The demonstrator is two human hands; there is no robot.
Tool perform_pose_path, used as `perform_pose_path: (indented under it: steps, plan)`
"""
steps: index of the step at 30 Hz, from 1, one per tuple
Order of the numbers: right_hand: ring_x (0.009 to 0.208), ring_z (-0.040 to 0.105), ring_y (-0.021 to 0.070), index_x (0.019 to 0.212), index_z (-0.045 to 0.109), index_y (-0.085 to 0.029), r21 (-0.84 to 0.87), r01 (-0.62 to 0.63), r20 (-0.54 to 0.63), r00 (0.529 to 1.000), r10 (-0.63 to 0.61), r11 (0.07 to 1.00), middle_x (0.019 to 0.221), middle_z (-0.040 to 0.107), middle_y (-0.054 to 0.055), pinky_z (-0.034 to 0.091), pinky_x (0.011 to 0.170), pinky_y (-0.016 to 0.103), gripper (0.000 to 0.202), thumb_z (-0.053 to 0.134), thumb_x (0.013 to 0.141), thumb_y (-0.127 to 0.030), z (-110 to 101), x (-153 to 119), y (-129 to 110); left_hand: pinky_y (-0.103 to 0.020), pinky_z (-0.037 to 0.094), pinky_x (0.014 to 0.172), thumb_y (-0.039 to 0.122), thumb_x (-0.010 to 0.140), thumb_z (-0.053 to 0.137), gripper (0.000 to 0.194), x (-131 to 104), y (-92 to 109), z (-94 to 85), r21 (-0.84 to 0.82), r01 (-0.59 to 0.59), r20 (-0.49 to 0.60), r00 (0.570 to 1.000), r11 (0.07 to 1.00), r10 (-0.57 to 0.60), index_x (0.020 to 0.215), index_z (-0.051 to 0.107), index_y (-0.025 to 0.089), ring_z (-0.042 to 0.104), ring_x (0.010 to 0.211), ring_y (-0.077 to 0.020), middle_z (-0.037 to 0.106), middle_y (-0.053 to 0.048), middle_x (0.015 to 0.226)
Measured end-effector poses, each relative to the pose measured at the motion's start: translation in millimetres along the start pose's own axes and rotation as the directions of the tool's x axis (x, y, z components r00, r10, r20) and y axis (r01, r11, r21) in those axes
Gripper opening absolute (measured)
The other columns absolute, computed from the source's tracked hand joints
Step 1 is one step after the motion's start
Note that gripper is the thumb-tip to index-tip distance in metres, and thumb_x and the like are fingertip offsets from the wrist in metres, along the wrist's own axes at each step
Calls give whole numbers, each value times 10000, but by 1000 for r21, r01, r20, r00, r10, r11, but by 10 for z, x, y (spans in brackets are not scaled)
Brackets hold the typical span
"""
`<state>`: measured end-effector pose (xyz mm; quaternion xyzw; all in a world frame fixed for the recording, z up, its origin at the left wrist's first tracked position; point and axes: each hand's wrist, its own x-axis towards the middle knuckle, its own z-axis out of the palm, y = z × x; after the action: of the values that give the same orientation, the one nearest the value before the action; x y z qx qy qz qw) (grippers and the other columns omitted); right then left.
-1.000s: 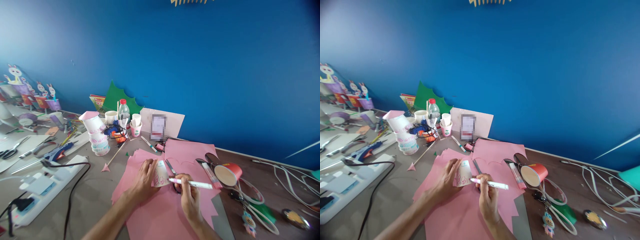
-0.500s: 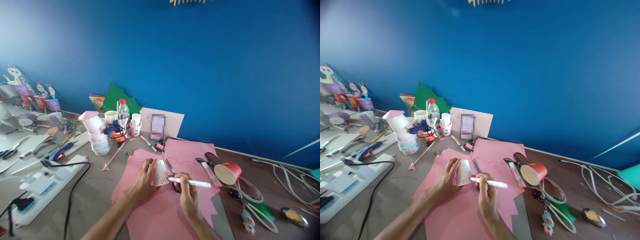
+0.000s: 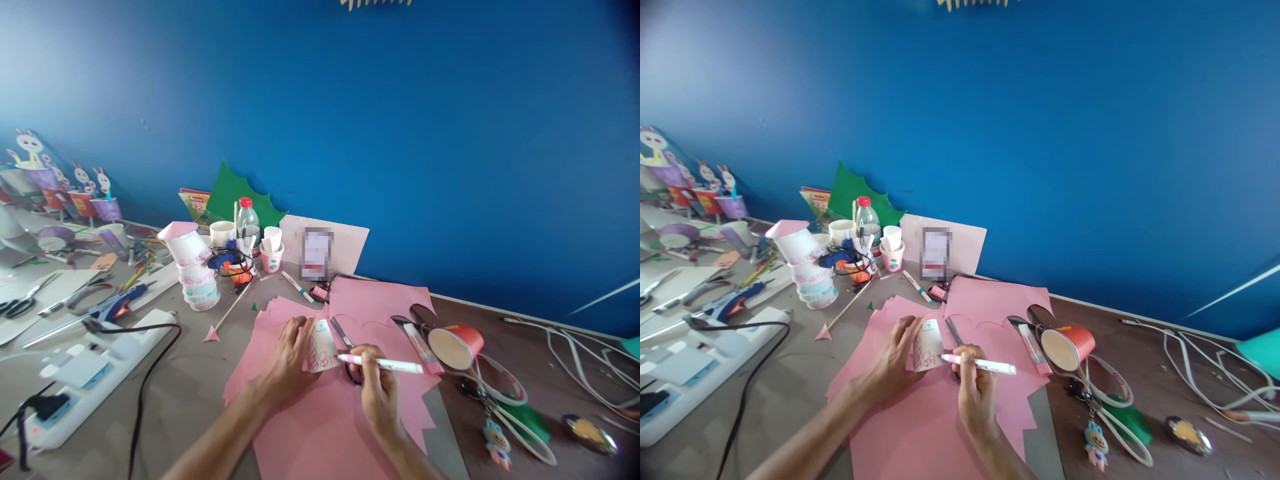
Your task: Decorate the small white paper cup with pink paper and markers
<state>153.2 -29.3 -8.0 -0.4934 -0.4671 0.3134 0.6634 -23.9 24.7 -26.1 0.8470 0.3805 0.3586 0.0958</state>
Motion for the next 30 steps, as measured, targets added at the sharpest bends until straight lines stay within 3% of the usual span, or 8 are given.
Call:
perform_pose_path:
  steps: [11,16,23,26,30]
  plan:
    - [483,423,125,711,617,-197,-10,-12,3,1000,12,1000,534,477,-29,345,447,233,478,510,934,-607,2,4,-21,-474,514,970,167,732,695,907,1,-1,22,-3,2,-32,999,1000,-2,1507,224,198,526,1203,-334,490,-178,1283]
    - [511,431,126,647,576,-198,45,-111,-10,994,112,993,535,481,-25,345,484,236,507,511,930,-614,-25,4,46,-483,509,979,164,721,701,932,-8,-20,23,1,-4,-10,1000,1000,4,1512,209,198,523,1217,-343,487,-184,1297]
    - [560,480,146,1004,615,-215,149,-123,-46,990,132,981,632,552,-25,367,489,241,431,461,957,-615,12,5,48,-478,517,983,209,726,721,909,-11,-13,15,-24,45,13,999,999,-44,1499,243,207,530,1232,-343,491,-184,1315]
    - [621,549,176,1145,586,-209,57,-107,-53,993,110,993,644,599,-12,408,529,263,445,445,971,-594,18,-1,43,-478,518,989,225,738,707,883,1,-6,8,-52,51,11,999,997,-50,1495,252,198,528,1241,-336,489,-186,1321]
    - [779,642,211,1129,623,-204,-105,-54,-10,999,53,993,878,705,63,500,655,312,399,530,942,-543,-3,-3,102,-489,524,997,208,764,666,815,15,-3,25,-74,37,-29,999,997,-40,1481,280,168,515,1247,-327,490,-191,1309]
